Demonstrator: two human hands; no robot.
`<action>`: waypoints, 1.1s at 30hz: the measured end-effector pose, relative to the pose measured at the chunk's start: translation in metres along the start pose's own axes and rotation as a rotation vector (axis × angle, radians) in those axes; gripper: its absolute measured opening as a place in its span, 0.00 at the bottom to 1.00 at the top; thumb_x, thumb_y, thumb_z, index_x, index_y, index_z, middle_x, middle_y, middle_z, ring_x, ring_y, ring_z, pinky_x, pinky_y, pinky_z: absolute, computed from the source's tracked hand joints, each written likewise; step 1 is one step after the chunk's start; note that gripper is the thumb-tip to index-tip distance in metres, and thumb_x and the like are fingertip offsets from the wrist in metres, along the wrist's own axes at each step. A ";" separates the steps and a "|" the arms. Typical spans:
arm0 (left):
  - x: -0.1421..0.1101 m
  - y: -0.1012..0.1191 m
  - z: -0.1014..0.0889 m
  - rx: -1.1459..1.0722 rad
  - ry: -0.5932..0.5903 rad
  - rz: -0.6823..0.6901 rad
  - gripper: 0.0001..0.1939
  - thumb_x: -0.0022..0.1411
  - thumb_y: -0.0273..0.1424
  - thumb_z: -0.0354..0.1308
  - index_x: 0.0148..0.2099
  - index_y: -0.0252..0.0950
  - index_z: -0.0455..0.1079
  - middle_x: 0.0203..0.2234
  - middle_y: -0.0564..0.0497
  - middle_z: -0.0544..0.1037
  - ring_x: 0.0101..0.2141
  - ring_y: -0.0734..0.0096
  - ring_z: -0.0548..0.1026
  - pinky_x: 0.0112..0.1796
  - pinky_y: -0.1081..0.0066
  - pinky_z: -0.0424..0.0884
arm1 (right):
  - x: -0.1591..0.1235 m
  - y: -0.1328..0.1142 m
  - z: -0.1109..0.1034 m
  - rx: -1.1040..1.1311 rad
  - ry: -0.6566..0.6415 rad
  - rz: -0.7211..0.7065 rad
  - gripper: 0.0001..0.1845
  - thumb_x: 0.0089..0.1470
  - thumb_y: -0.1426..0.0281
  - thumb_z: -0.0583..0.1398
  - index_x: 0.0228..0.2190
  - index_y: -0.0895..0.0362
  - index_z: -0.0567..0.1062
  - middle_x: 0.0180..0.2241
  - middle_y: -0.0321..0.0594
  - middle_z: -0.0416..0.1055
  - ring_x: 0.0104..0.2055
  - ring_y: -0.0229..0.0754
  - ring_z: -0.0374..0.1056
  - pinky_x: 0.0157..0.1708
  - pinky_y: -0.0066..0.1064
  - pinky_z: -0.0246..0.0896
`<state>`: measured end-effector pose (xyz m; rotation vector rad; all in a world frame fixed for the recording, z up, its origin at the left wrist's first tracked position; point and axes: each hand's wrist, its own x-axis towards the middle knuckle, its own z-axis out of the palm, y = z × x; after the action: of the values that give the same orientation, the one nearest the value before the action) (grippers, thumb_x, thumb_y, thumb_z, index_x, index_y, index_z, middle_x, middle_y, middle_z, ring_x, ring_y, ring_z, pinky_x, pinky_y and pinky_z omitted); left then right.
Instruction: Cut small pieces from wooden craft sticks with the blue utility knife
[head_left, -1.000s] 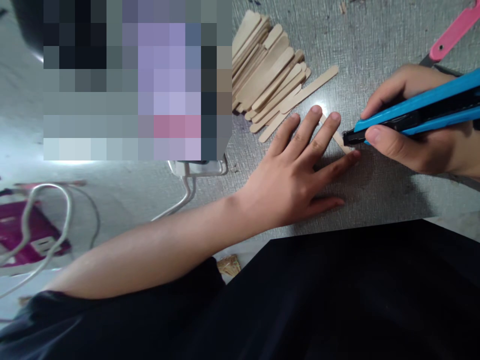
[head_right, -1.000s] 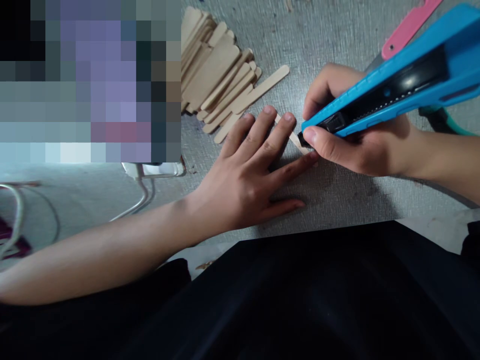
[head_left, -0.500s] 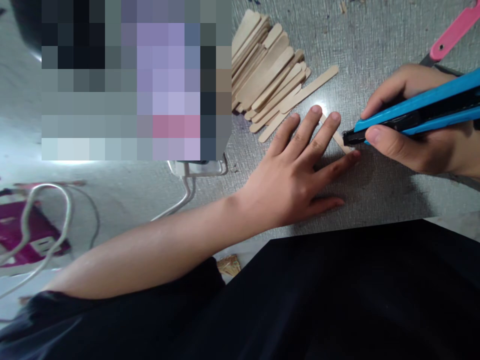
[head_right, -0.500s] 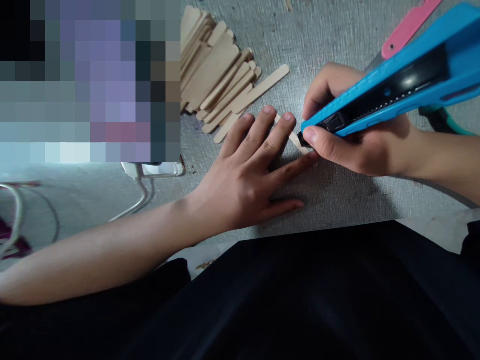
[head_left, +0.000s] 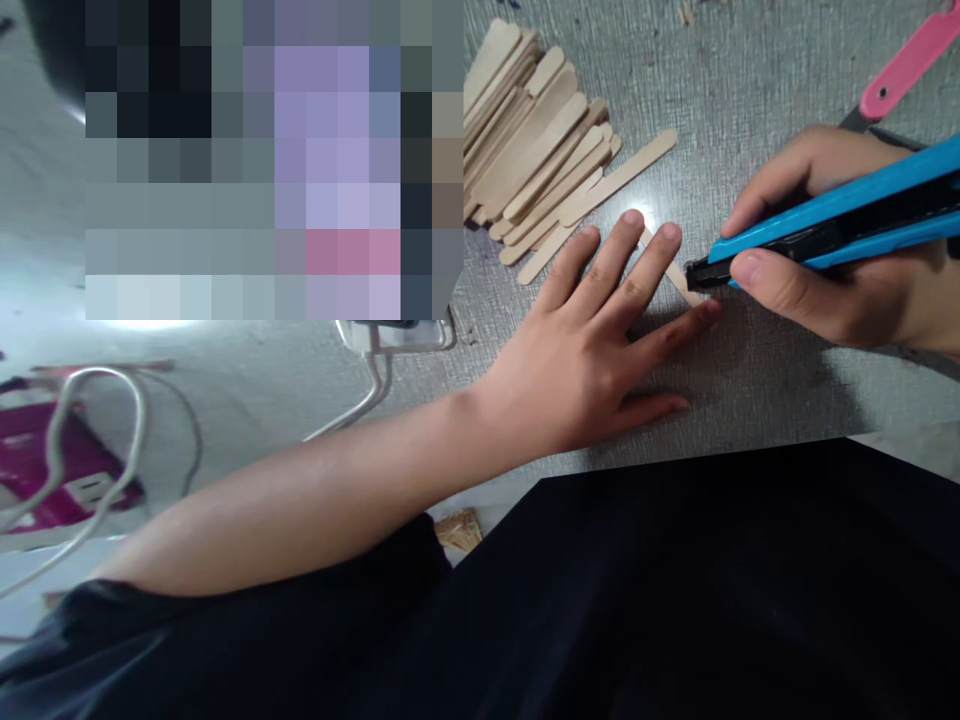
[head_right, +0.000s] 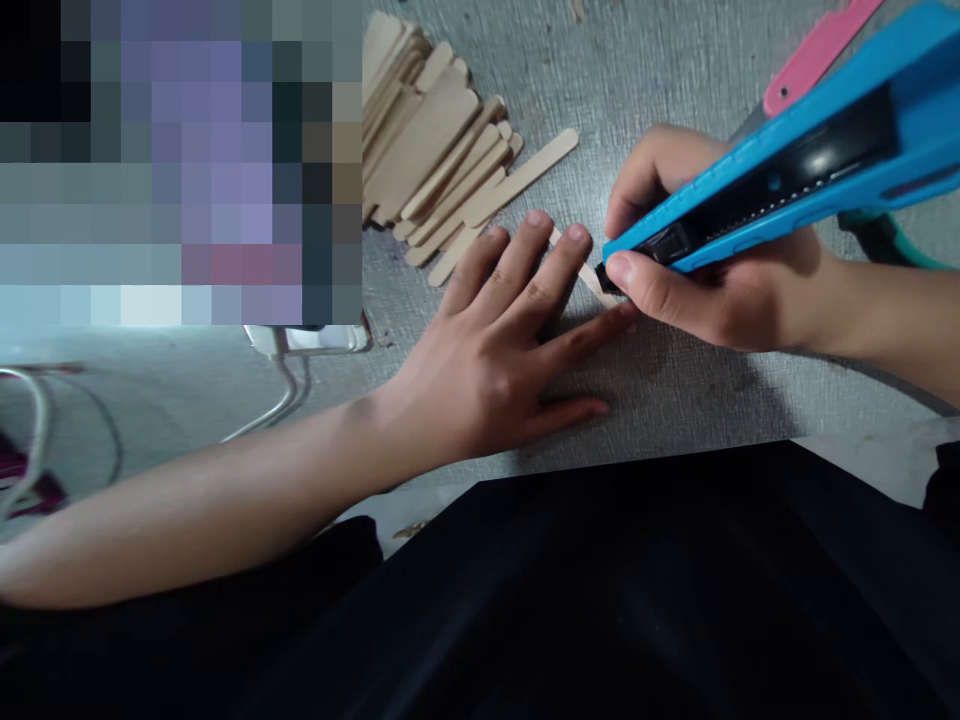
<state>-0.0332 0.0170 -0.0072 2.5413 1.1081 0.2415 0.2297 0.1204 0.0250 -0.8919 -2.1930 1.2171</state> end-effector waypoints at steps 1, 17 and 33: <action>0.000 0.000 0.000 -0.003 0.000 -0.003 0.42 0.74 0.57 0.60 0.82 0.52 0.55 0.83 0.46 0.46 0.79 0.27 0.49 0.75 0.32 0.50 | 0.000 0.000 0.000 -0.004 0.000 0.002 0.08 0.61 0.63 0.70 0.38 0.53 0.80 0.36 0.37 0.82 0.34 0.42 0.77 0.34 0.37 0.77; 0.000 0.000 0.002 0.049 0.030 0.034 0.42 0.75 0.58 0.57 0.81 0.48 0.55 0.82 0.38 0.48 0.79 0.29 0.49 0.75 0.35 0.52 | -0.001 -0.004 0.003 0.044 0.046 0.043 0.09 0.58 0.61 0.70 0.36 0.52 0.79 0.33 0.37 0.81 0.32 0.41 0.75 0.31 0.36 0.73; 0.001 -0.002 0.005 0.034 0.076 0.063 0.43 0.73 0.57 0.62 0.80 0.47 0.57 0.81 0.35 0.51 0.79 0.28 0.51 0.73 0.33 0.54 | -0.006 -0.004 0.001 -0.056 -0.011 0.005 0.05 0.62 0.67 0.66 0.39 0.54 0.78 0.35 0.32 0.80 0.34 0.38 0.77 0.35 0.32 0.75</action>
<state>-0.0329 0.0181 -0.0123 2.6191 1.0698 0.3411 0.2317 0.1134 0.0274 -0.9159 -2.2448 1.1714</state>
